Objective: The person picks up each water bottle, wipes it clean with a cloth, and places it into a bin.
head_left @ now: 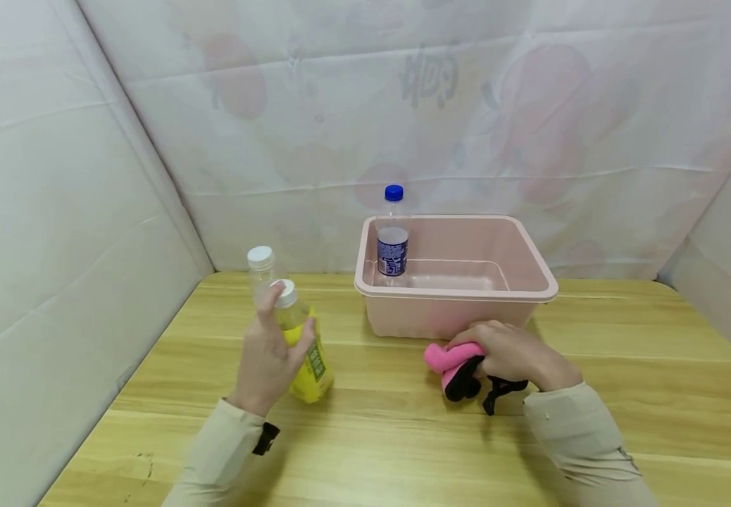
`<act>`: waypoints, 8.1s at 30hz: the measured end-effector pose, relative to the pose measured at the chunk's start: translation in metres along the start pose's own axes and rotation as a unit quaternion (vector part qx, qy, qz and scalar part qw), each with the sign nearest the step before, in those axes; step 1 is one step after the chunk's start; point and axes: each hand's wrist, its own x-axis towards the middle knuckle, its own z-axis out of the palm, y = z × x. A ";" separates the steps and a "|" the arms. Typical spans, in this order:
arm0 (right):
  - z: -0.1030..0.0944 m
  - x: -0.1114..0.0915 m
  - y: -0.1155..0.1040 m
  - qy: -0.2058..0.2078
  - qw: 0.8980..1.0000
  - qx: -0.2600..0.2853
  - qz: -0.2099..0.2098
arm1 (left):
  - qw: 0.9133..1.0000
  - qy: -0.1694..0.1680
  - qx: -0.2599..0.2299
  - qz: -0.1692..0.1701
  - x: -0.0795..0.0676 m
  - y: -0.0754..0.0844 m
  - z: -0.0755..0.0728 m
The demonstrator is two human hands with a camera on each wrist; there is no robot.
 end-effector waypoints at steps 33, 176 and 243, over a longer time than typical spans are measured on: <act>-0.002 0.005 -0.002 0.080 0.991 0.029 -0.101 | 0.962 -0.237 -0.133 0.004 0.042 0.020 0.028; 0.054 0.036 -0.039 0.065 0.989 -0.089 -0.102 | 0.941 -0.266 -0.207 -0.002 0.039 0.020 0.035; 0.059 0.035 -0.052 0.090 0.983 -0.128 -0.095 | 0.934 -0.275 -0.221 -0.056 0.038 0.017 0.038</act>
